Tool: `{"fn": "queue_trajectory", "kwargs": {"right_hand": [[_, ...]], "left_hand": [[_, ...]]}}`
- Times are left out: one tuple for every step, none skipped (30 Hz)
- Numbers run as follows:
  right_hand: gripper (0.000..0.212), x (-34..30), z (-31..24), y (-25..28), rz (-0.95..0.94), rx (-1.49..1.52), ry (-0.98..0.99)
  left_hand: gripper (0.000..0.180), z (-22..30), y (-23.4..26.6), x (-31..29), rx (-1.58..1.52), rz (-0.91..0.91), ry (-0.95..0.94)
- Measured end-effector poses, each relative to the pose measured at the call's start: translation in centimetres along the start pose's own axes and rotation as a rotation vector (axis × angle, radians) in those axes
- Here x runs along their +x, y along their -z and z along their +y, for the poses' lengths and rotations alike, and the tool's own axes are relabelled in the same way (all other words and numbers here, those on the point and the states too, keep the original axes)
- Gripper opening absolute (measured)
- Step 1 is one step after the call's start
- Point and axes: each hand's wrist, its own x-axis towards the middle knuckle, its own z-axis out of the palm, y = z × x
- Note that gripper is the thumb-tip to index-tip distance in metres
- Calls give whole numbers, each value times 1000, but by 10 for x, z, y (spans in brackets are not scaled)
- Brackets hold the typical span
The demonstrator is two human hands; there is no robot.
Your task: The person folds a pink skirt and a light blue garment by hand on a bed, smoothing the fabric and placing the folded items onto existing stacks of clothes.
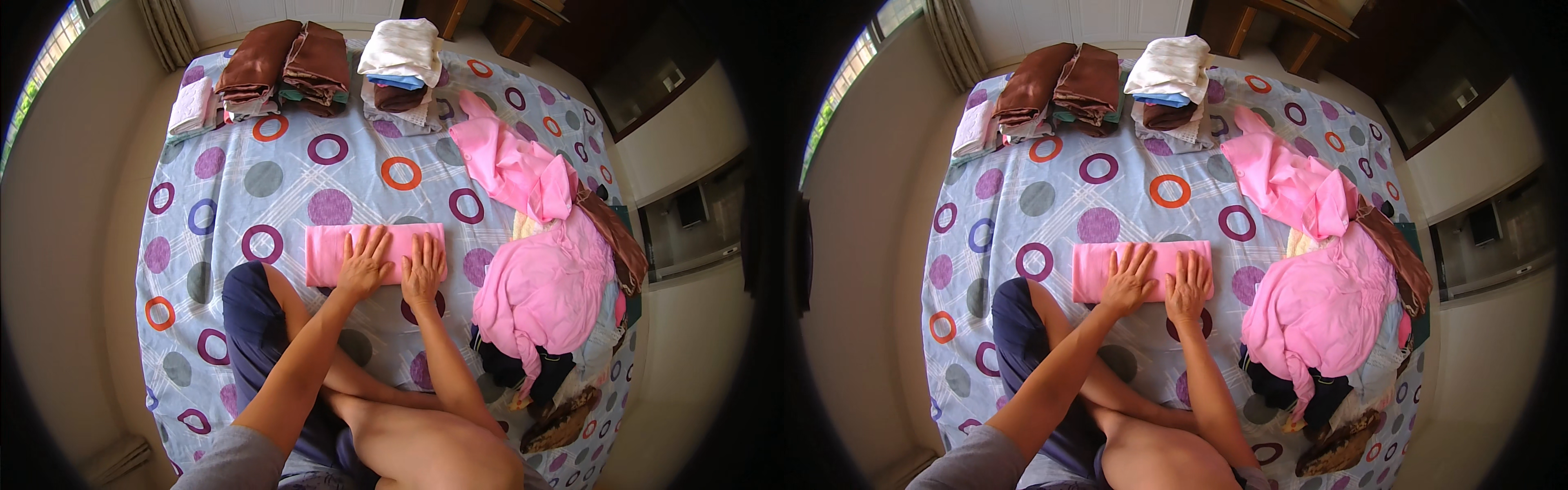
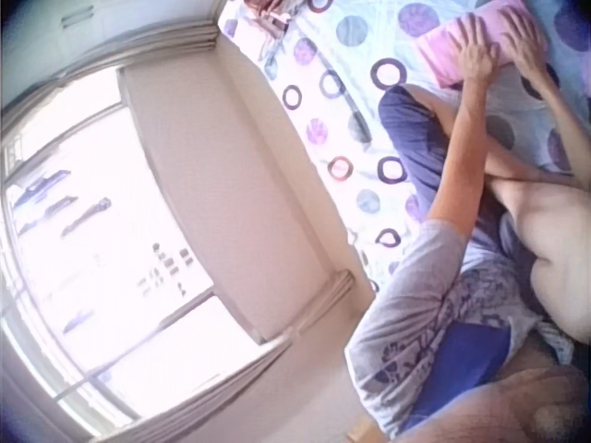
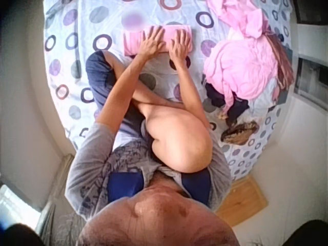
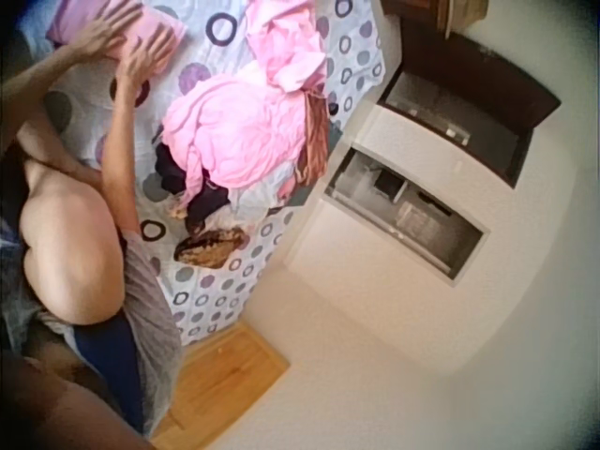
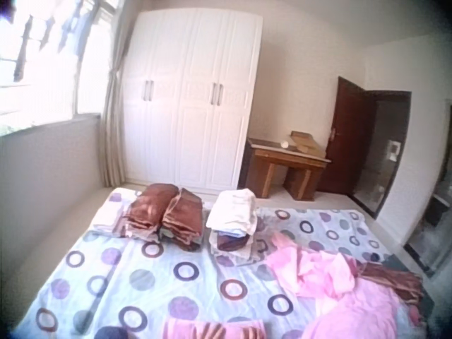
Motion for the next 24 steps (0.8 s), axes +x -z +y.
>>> {"fn": "queue_trajectory", "kwargs": {"right_hand": [[49, -1, 2, 1, 4, 6, 8], [50, -2, 4, 0, 28, 6, -34], [50, -4, 10, 1, 54, 0, -78], [50, -6, 20, -1, 59, 0, -125], [49, -7, 32, 0, 64, 140, -186], [47, -13, 45, 2, 7, 45, -199], [46, -15, 49, 6, -49, -47, -208], [46, -14, 50, 6, -41, -45, -194], [44, -12, 43, 13, -29, -95, -190], [43, -8, 36, 19, -16, -144, -187], [43, -4, 25, 21, -15, -134, -170], [42, 3, 9, 27, -8, -61, -66], [41, 9, -4, 31, 2, 6, 32], [41, 13, -15, 30, -5, 89, 84], [41, 18, -25, 23, -1, 93, 88], [41, 20, -34, 15, -83, 101, 96], [41, 22, -40, 7, -166, 108, 103], [41, 22, -44, 1, -149, 23, 169], [41, 21, -44, -3, -158, 26, 171], [42, 20, -42, -5, -142, 20, 165], [42, 21, -41, -6, -127, 16, 164], [44, 21, -40, -8, -117, 0, 159], [44, 21, -38, -9, -127, 1, 162], [45, 20, -36, -10, -122, -4, 127]], "left_hand": [[60, -1, 4, 0, -45, -78, 35], [64, -4, 4, 0, 3, -67, 4], [64, -5, 2, -1, 5, -56, 4], [65, -7, 0, -3, -34, -31, 14], [66, -9, -1, -5, -75, -5, 23], [69, -9, -3, -8, -56, 20, 38], [69, -10, -2, -11, -52, 35, 43], [70, -10, -2, -15, -24, 61, 40], [71, -13, 0, -19, 10, 85, 45], [71, -15, 0, -21, 51, 54, 70], [71, -18, 1, -23, 60, 65, 85], [71, -19, 0, -24, 71, 57, 94], [70, -17, -1, -22, 78, 47, 94], [63, -15, -2, -22, 80, 37, 90], [63, -16, -3, -21, 85, 42, 92], [60, -16, -5, -21, 15, 61, 89], [56, -17, -7, -20, -56, 78, 86], [53, -14, -7, -20, -85, 122, 95], [53, -12, -6, -20, -85, 118, 103], [53, -10, -6, -21, -54, 131, 124], [52, -9, -4, -21, -21, 146, 150], [54, -11, -7, -21, 24, 153, 177], [54, -11, -7, -21, 21, 149, 186], [56, -10, -5, -21, 4, 197, 249]]}}
